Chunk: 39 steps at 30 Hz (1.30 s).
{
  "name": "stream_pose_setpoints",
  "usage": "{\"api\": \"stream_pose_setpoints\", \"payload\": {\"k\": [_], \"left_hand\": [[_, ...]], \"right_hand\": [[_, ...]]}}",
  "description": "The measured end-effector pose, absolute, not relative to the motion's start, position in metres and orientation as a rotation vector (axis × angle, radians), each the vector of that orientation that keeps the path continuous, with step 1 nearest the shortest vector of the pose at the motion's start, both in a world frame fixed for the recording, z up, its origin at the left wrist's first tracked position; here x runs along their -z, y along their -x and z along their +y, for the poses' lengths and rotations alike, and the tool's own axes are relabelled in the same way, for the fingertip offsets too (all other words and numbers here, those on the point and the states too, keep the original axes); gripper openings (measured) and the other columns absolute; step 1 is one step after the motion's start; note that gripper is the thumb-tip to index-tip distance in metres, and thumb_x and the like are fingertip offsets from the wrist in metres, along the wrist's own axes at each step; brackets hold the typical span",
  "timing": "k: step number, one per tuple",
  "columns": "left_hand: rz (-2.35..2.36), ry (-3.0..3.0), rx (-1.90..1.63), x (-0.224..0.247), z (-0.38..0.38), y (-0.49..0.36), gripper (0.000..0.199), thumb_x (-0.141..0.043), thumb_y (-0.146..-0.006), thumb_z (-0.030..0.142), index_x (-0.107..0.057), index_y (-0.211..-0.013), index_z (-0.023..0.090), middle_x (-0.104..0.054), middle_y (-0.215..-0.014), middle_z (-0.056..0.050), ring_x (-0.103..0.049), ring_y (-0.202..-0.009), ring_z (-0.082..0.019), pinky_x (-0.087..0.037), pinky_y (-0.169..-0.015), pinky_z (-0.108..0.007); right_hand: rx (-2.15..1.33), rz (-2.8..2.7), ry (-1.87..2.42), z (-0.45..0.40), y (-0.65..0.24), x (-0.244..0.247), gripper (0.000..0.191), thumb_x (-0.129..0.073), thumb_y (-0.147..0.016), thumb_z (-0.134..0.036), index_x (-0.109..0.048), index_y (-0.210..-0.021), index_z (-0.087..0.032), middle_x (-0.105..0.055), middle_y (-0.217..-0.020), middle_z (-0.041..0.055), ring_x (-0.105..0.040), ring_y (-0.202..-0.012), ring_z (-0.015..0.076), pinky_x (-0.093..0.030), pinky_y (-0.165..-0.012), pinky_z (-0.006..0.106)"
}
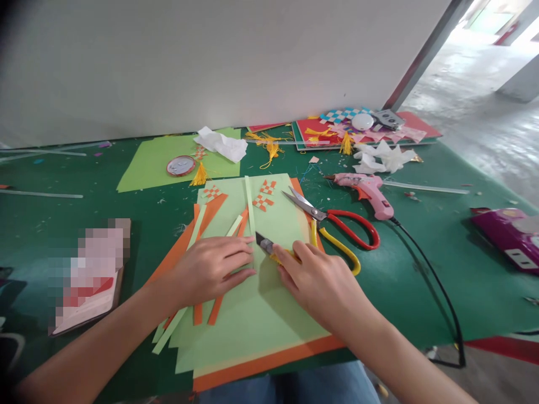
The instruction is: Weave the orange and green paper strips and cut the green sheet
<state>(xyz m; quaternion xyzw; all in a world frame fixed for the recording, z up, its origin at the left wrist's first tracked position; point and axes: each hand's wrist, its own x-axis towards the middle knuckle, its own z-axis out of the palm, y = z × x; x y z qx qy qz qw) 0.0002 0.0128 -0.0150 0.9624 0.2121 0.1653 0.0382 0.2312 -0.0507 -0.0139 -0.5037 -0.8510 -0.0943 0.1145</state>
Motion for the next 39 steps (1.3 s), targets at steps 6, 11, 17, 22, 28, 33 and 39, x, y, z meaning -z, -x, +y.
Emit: {"api": "stream_pose_setpoints", "payload": {"k": [6, 11, 17, 22, 28, 33, 39], "left_hand": [[0.627, -3.007, -0.545, 0.011, -0.001, -0.009, 0.025, -0.049, -0.097, 0.024, -0.063, -0.079, 0.014, -0.070, -0.080, -0.005, -0.070, -0.087, -0.021, -0.058, -0.077, -0.034], [0.827, -2.912, -0.635, 0.017, 0.004, -0.010, 0.023, -0.055, -0.095, 0.031, -0.065, -0.102, 0.013, -0.072, -0.105, -0.007, -0.065, -0.107, -0.022, -0.049, -0.101, -0.040], [1.003, -2.853, -0.528, 0.023, 0.012, -0.006, 0.051, -0.053, -0.090, 0.052, -0.060, -0.122, 0.012, -0.062, -0.131, -0.011, -0.055, -0.124, -0.024, -0.041, -0.111, -0.042], [1.053, -2.826, -0.450, 0.021, 0.011, -0.007, 0.053, -0.050, -0.091, 0.055, -0.060, -0.123, 0.013, -0.059, -0.135, -0.010, -0.054, -0.126, -0.023, -0.040, -0.111, -0.040], [1.051, -2.823, -0.423, 0.021, 0.011, -0.007, 0.054, -0.050, -0.091, 0.056, -0.059, -0.123, 0.014, -0.059, -0.135, -0.010, -0.055, -0.125, -0.023, -0.039, -0.112, -0.039], [1.052, -2.815, -0.413, 0.022, 0.012, -0.007, 0.052, -0.051, -0.091, 0.055, -0.060, -0.122, 0.014, -0.059, -0.135, -0.009, -0.055, -0.125, -0.022, -0.040, -0.111, -0.039], [1.041, -2.841, -0.456, 0.020, 0.012, -0.007, 0.054, -0.049, -0.091, 0.055, -0.059, -0.122, 0.011, -0.060, -0.133, -0.011, -0.056, -0.124, -0.022, -0.042, -0.110, -0.039]], "right_hand": [[0.264, -2.496, 1.410, -0.068, -0.235, 0.013, 0.035, -0.039, -0.097, -0.021, -0.066, -0.118, -0.016, -0.056, -0.073, 0.0022, -0.058, -0.058, 0.0120, -0.034, -0.047, 0.026], [0.272, -2.502, 1.389, -0.070, -0.235, 0.013, 0.036, -0.037, -0.097, -0.021, -0.067, -0.115, -0.015, -0.056, -0.072, 0.0025, -0.059, -0.058, 0.0124, -0.038, -0.047, 0.027], [0.267, -2.508, 1.392, -0.069, -0.235, 0.014, 0.036, -0.037, -0.097, -0.021, -0.067, -0.115, -0.015, -0.057, -0.073, 0.0030, -0.061, -0.059, 0.0133, -0.039, -0.046, 0.027], [0.262, -2.487, 1.422, -0.069, -0.234, 0.013, 0.034, -0.039, -0.095, -0.020, -0.068, -0.113, -0.017, -0.059, -0.073, 0.0027, -0.062, -0.060, 0.0132, -0.038, -0.046, 0.027], [0.263, -2.487, 1.473, -0.064, -0.233, 0.015, 0.033, -0.043, -0.094, -0.023, -0.066, -0.118, -0.017, -0.059, -0.075, 0.0024, -0.060, -0.058, 0.0129, -0.036, -0.045, 0.027], [0.258, -2.485, 1.527, -0.056, -0.231, 0.015, 0.032, -0.046, -0.093, -0.024, -0.067, -0.117, -0.019, -0.058, -0.075, 0.0018, -0.059, -0.059, 0.0131, -0.031, -0.043, 0.027], [0.307, -2.457, 1.506, -0.046, -0.229, 0.015, 0.033, -0.043, -0.096, -0.027, -0.068, -0.115, -0.018, -0.059, -0.073, 0.0021, -0.056, -0.055, 0.0111, -0.029, -0.045, 0.026]]}}
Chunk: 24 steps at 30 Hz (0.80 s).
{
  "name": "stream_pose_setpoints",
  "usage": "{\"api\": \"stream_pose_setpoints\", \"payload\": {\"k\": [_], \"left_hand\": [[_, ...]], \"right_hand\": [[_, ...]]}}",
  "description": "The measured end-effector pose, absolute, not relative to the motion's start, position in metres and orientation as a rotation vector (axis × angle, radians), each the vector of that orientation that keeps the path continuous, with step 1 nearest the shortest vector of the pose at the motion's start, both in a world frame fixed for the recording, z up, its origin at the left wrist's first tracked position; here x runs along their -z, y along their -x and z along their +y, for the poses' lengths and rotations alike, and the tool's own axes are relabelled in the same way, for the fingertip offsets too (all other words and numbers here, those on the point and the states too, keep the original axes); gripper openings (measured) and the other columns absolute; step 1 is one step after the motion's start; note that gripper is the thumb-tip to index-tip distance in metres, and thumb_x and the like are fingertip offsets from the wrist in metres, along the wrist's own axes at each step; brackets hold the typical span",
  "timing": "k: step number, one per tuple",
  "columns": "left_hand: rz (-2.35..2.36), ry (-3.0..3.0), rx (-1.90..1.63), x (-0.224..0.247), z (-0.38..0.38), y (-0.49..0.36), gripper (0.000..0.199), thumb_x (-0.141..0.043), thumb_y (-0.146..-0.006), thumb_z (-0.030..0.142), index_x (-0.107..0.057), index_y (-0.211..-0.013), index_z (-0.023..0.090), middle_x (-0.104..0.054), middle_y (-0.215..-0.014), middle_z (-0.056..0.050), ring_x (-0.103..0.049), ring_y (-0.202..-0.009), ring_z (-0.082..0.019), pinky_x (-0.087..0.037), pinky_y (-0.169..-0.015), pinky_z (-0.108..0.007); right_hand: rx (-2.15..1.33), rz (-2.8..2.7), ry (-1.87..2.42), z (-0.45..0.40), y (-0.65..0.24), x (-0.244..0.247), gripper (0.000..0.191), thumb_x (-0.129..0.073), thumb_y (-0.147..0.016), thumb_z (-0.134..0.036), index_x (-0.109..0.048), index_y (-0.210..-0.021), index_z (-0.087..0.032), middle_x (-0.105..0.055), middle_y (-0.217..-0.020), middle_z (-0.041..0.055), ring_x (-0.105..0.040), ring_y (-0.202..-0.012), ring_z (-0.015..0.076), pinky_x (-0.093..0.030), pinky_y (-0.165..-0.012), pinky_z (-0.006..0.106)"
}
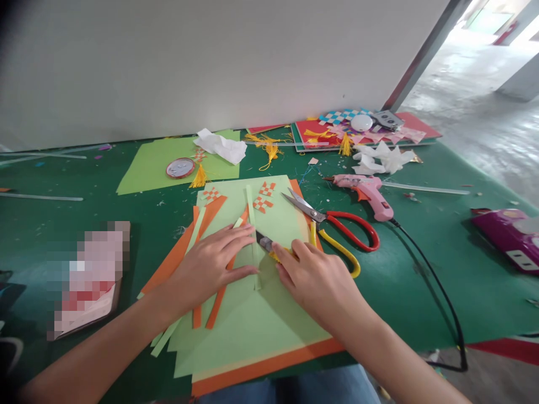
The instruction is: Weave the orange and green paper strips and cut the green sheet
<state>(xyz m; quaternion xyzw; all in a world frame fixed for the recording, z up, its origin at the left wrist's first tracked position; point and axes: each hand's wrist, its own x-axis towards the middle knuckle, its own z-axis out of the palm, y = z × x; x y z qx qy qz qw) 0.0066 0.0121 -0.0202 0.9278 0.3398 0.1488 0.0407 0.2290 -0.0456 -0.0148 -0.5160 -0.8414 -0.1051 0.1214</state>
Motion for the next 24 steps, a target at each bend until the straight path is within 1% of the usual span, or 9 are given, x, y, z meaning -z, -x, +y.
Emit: {"api": "stream_pose_setpoints", "payload": {"k": [4, 6, 10, 13, 16, 19, 21, 22, 24], "left_hand": [[1.007, -2.851, -0.476, 0.019, 0.011, -0.007, 0.054, -0.047, -0.092, 0.056, -0.061, -0.118, 0.011, -0.062, -0.131, -0.012, -0.054, -0.125, -0.024, -0.041, -0.110, -0.041], [0.964, -2.867, -0.495, 0.019, 0.009, -0.007, 0.051, -0.048, -0.092, 0.054, -0.061, -0.115, 0.011, -0.064, -0.126, -0.013, -0.055, -0.124, -0.024, -0.040, -0.111, -0.042], [0.880, -2.904, -0.520, 0.016, 0.004, -0.009, 0.040, -0.053, -0.092, 0.047, -0.062, -0.105, 0.011, -0.070, -0.111, -0.011, -0.061, -0.117, -0.024, -0.041, -0.111, -0.042], [0.854, -2.911, -0.501, 0.014, 0.001, -0.009, 0.035, -0.054, -0.093, 0.044, -0.062, -0.100, 0.012, -0.070, -0.107, -0.010, -0.064, -0.109, -0.022, -0.043, -0.109, -0.041], [0.873, -2.924, -0.482, 0.015, 0.002, -0.009, 0.043, -0.052, -0.092, 0.050, -0.060, -0.106, 0.011, -0.067, -0.114, -0.012, -0.062, -0.114, -0.024, -0.043, -0.108, -0.042], [0.990, -2.907, -0.453, 0.019, 0.007, -0.008, 0.065, -0.048, -0.085, 0.065, -0.057, -0.114, 0.008, -0.060, -0.129, -0.018, -0.053, -0.126, -0.030, -0.040, -0.110, -0.047], [1.058, -2.881, -0.421, 0.021, 0.009, -0.008, 0.075, -0.044, -0.082, 0.073, -0.056, -0.117, 0.008, -0.056, -0.134, -0.020, -0.049, -0.130, -0.032, -0.037, -0.111, -0.049], [1.073, -2.875, -0.405, 0.022, 0.010, -0.008, 0.076, -0.042, -0.082, 0.073, -0.056, -0.118, 0.008, -0.055, -0.135, -0.020, -0.048, -0.130, -0.031, -0.036, -0.112, -0.048], [1.074, -2.885, -0.392, 0.024, 0.012, -0.007, 0.068, -0.040, -0.088, 0.067, -0.055, -0.121, 0.010, -0.056, -0.136, -0.017, -0.048, -0.131, -0.029, -0.036, -0.112, -0.046]], "right_hand": [[0.307, -2.468, 1.513, -0.047, -0.230, 0.015, 0.033, -0.043, -0.096, -0.027, -0.067, -0.116, -0.018, -0.059, -0.074, 0.0027, -0.055, -0.054, 0.0102, -0.028, -0.045, 0.026], [0.283, -2.477, 1.517, -0.051, -0.231, 0.015, 0.033, -0.044, -0.096, -0.027, -0.067, -0.117, -0.018, -0.059, -0.074, 0.0025, -0.055, -0.055, 0.0106, -0.028, -0.044, 0.026], [0.224, -2.489, 1.452, -0.063, -0.232, 0.013, 0.032, -0.042, -0.096, -0.024, -0.066, -0.117, -0.017, -0.057, -0.074, 0.0024, -0.059, -0.060, 0.0124, -0.034, -0.046, 0.026], [0.220, -2.503, 1.411, -0.070, -0.233, 0.012, 0.033, -0.040, -0.097, -0.023, -0.066, -0.116, -0.016, -0.055, -0.073, 0.0024, -0.059, -0.059, 0.0132, -0.037, -0.048, 0.027], [0.220, -2.521, 1.415, -0.073, -0.233, 0.012, 0.034, -0.039, -0.096, -0.022, -0.065, -0.117, -0.015, -0.055, -0.073, 0.0028, -0.059, -0.060, 0.0145, -0.040, -0.049, 0.028], [0.220, -2.525, 1.416, -0.073, -0.234, 0.013, 0.034, -0.040, -0.096, -0.022, -0.065, -0.117, -0.015, -0.056, -0.075, 0.0030, -0.061, -0.061, 0.0148, -0.041, -0.050, 0.029], [0.216, -2.515, 1.418, -0.072, -0.234, 0.014, 0.033, -0.041, -0.096, -0.022, -0.065, -0.117, -0.015, -0.056, -0.075, 0.0029, -0.061, -0.061, 0.0149, -0.041, -0.049, 0.029], [0.212, -2.509, 1.420, -0.072, -0.234, 0.014, 0.033, -0.041, -0.095, -0.022, -0.065, -0.117, -0.015, -0.056, -0.075, 0.0028, -0.061, -0.062, 0.0149, -0.041, -0.048, 0.029], [0.205, -2.501, 1.423, -0.071, -0.234, 0.015, 0.033, -0.042, -0.095, -0.021, -0.065, -0.117, -0.016, -0.057, -0.075, 0.0027, -0.062, -0.062, 0.0148, -0.040, -0.048, 0.028]]}}
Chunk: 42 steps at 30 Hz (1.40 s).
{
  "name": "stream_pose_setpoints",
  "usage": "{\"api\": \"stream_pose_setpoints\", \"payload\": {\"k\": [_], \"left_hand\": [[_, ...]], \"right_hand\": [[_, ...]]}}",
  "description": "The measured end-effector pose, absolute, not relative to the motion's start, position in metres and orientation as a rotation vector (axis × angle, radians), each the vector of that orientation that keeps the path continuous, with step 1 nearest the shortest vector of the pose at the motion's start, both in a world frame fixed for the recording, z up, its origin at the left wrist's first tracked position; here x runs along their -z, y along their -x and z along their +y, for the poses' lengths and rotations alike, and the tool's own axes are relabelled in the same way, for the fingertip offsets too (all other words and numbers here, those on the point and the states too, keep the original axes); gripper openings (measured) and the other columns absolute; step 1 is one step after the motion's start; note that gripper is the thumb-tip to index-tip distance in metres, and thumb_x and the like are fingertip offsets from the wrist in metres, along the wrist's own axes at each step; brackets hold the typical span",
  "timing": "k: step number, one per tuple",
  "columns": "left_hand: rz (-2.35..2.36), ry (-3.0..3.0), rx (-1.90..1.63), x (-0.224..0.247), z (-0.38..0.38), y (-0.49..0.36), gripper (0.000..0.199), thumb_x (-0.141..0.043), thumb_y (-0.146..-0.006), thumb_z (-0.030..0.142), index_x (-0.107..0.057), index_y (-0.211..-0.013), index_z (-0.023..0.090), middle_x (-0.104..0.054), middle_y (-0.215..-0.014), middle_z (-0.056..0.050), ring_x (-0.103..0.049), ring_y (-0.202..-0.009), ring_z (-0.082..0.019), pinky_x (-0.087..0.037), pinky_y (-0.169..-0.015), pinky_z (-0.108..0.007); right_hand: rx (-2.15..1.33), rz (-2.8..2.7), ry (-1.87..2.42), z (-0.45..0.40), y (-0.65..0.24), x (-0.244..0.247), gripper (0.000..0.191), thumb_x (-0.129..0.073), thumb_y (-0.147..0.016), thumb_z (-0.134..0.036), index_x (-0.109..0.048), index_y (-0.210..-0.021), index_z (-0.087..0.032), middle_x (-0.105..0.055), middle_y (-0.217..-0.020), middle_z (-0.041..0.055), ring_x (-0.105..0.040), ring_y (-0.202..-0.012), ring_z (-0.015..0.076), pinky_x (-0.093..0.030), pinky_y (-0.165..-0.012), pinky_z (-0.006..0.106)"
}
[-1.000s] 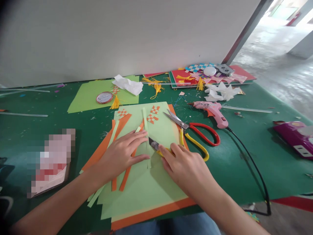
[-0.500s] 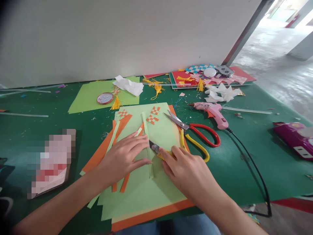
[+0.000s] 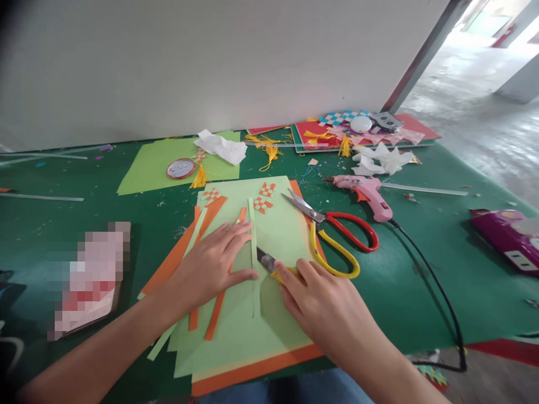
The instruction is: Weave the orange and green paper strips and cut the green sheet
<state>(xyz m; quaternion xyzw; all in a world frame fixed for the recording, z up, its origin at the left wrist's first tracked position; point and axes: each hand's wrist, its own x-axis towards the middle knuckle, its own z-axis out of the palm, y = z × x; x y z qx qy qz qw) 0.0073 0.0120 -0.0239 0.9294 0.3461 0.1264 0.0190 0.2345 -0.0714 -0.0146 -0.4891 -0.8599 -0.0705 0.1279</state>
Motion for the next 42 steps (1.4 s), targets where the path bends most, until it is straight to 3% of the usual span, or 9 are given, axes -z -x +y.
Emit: {"api": "stream_pose_setpoints", "payload": {"k": [5, 18, 30, 35, 42], "left_hand": [[1.059, -2.915, -0.411, 0.025, 0.013, -0.005, 0.053, -0.044, -0.094, 0.054, -0.056, -0.125, 0.012, -0.055, -0.138, -0.013, -0.045, -0.134, -0.027, -0.037, -0.112, -0.044], [1.070, -2.868, -0.323, 0.021, 0.015, -0.006, 0.052, -0.046, -0.095, 0.052, -0.054, -0.129, 0.013, -0.054, -0.140, -0.010, -0.045, -0.134, -0.024, -0.035, -0.113, -0.043], [1.047, -2.917, -0.395, 0.025, 0.015, -0.006, 0.056, -0.044, -0.095, 0.054, -0.053, -0.129, 0.011, -0.055, -0.139, -0.012, -0.046, -0.133, -0.025, -0.036, -0.114, -0.043], [0.986, -2.961, -0.498, 0.025, 0.014, -0.007, 0.053, -0.044, -0.095, 0.053, -0.058, -0.121, 0.009, -0.061, -0.131, -0.014, -0.051, -0.128, -0.026, -0.038, -0.112, -0.044], [0.879, -3.013, -0.574, 0.018, 0.004, -0.010, 0.030, -0.049, -0.097, 0.036, -0.063, -0.103, 0.010, -0.069, -0.109, -0.011, -0.062, -0.111, -0.023, -0.042, -0.109, -0.040]], "right_hand": [[0.205, -2.501, 1.425, -0.071, -0.234, 0.015, 0.032, -0.042, -0.094, -0.021, -0.065, -0.116, -0.016, -0.058, -0.076, 0.0031, -0.062, -0.063, 0.0149, -0.040, -0.049, 0.028], [0.238, -2.461, 1.503, -0.065, -0.231, 0.016, 0.032, -0.043, -0.095, -0.022, -0.067, -0.116, -0.017, -0.059, -0.076, 0.0029, -0.062, -0.064, 0.0141, -0.034, -0.045, 0.027], [0.283, -2.433, 1.567, -0.045, -0.226, 0.014, 0.032, -0.045, -0.094, -0.026, -0.068, -0.115, -0.020, -0.059, -0.074, 0.0018, -0.053, -0.054, 0.0103, -0.026, -0.044, 0.026], [0.292, -2.448, 1.537, -0.047, -0.227, 0.013, 0.031, -0.045, -0.094, -0.025, -0.068, -0.114, -0.019, -0.058, -0.073, 0.0015, -0.054, -0.053, 0.0107, -0.026, -0.043, 0.027], [0.212, -2.472, 1.465, -0.065, -0.229, 0.013, 0.032, -0.045, -0.094, -0.021, -0.067, -0.117, -0.018, -0.056, -0.073, 0.0012, -0.059, -0.058, 0.0130, -0.033, -0.046, 0.027]]}}
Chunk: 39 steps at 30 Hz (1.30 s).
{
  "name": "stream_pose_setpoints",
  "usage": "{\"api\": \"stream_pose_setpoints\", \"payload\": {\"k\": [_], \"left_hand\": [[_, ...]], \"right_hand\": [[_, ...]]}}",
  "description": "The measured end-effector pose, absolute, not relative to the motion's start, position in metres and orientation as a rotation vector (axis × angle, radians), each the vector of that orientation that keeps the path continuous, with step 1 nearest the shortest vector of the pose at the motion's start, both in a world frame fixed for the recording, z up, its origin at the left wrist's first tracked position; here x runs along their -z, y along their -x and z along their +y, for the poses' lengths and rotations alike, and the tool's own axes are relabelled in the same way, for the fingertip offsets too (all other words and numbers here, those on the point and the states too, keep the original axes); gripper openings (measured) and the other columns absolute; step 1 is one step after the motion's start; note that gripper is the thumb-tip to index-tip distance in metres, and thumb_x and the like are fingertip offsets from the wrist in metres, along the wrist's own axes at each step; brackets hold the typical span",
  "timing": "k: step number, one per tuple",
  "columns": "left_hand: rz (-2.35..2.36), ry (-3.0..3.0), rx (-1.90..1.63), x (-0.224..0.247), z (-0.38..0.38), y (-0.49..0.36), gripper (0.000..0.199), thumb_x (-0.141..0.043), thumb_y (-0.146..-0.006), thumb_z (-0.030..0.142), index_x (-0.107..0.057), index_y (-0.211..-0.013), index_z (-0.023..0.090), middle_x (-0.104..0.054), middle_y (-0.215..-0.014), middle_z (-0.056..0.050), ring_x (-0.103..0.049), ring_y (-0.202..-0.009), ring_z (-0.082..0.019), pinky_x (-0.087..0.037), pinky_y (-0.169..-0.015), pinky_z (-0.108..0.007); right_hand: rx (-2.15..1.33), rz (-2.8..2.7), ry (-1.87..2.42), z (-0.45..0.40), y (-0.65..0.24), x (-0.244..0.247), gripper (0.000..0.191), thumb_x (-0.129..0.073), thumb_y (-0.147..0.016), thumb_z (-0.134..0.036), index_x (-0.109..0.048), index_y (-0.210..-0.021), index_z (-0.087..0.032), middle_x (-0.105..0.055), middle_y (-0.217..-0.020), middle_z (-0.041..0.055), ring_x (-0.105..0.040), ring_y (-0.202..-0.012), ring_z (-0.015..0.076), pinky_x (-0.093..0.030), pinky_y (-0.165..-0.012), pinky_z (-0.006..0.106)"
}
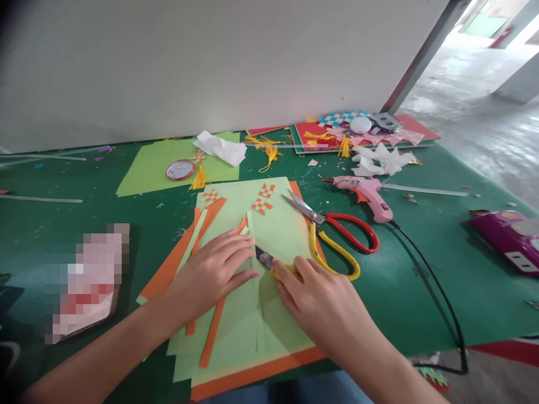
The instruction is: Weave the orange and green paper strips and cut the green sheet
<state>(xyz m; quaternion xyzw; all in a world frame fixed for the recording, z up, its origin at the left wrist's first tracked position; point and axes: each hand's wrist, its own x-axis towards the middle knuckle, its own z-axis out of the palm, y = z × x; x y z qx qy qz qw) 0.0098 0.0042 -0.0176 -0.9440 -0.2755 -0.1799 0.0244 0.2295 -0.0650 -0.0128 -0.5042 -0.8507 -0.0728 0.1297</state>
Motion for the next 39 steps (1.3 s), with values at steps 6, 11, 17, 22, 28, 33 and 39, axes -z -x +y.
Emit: {"api": "stream_pose_setpoints", "payload": {"k": [6, 11, 17, 22, 28, 33, 39], "left_hand": [[-0.996, 2.961, 0.449, 0.019, 0.010, -0.009, 0.046, -0.048, -0.095, 0.048, -0.058, -0.117, 0.010, -0.063, -0.124, -0.014, -0.055, -0.122, -0.028, -0.038, -0.110, -0.046], [-1.149, 2.958, 0.316, 0.021, 0.013, -0.006, 0.063, -0.041, -0.093, 0.060, -0.051, -0.131, 0.011, -0.051, -0.142, -0.015, -0.043, -0.134, -0.029, -0.033, -0.113, -0.047], [-1.171, 2.952, 0.265, 0.020, 0.013, -0.007, 0.064, -0.042, -0.092, 0.061, -0.052, -0.130, 0.011, -0.050, -0.143, -0.013, -0.043, -0.135, -0.028, -0.032, -0.114, -0.046], [-1.169, 2.954, 0.279, 0.021, 0.013, -0.007, 0.061, -0.042, -0.092, 0.061, -0.053, -0.127, 0.012, -0.051, -0.142, -0.014, -0.044, -0.134, -0.028, -0.032, -0.114, -0.045], [-1.151, 2.942, 0.305, 0.021, 0.013, -0.006, 0.058, -0.042, -0.093, 0.061, -0.055, -0.123, 0.014, -0.052, -0.141, -0.014, -0.045, -0.134, -0.027, -0.032, -0.114, -0.044], [-1.137, 2.935, 0.326, 0.022, 0.012, -0.006, 0.057, -0.042, -0.092, 0.061, -0.056, -0.121, 0.013, -0.052, -0.141, -0.015, -0.046, -0.133, -0.027, -0.033, -0.113, -0.043], [-1.118, 2.940, 0.375, 0.023, 0.014, -0.005, 0.057, -0.043, -0.092, 0.061, -0.057, -0.120, 0.013, -0.053, -0.140, -0.015, -0.047, -0.132, -0.027, -0.034, -0.113, -0.044]], "right_hand": [[0.200, -2.454, 1.435, -0.067, -0.229, 0.013, 0.031, -0.045, -0.093, -0.019, -0.067, -0.115, -0.016, -0.058, -0.074, 0.0020, -0.061, -0.060, 0.0133, -0.038, -0.048, 0.027], [0.225, -2.462, 1.443, -0.067, -0.229, 0.014, 0.031, -0.044, -0.093, -0.021, -0.068, -0.113, -0.017, -0.058, -0.074, 0.0021, -0.060, -0.059, 0.0136, -0.037, -0.048, 0.028], [0.230, -2.465, 1.486, -0.064, -0.228, 0.015, 0.032, -0.043, -0.094, -0.023, -0.067, -0.115, -0.018, -0.058, -0.074, 0.0024, -0.062, -0.063, 0.0143, -0.033, -0.045, 0.027], [0.225, -2.463, 1.551, -0.056, -0.226, 0.017, 0.033, -0.045, -0.094, -0.026, -0.065, -0.119, -0.020, -0.058, -0.075, 0.0022, -0.061, -0.061, 0.0143, -0.027, -0.043, 0.027], [0.268, -2.442, 1.558, -0.045, -0.224, 0.016, 0.031, -0.046, -0.094, -0.026, -0.067, -0.116, -0.020, -0.059, -0.074, 0.0024, -0.061, -0.061, 0.0134, -0.026, -0.044, 0.027], [0.295, -2.447, 1.534, -0.038, -0.224, 0.017, 0.032, -0.047, -0.094, -0.025, -0.067, -0.117, -0.019, -0.060, -0.074, 0.0032, -0.061, -0.061, 0.0136, -0.026, -0.045, 0.027], [0.285, -2.440, 1.555, -0.036, -0.224, 0.017, 0.031, -0.048, -0.093, -0.026, -0.067, -0.118, -0.019, -0.059, -0.075, 0.0026, -0.059, -0.058, 0.0136, -0.026, -0.045, 0.027]]}}
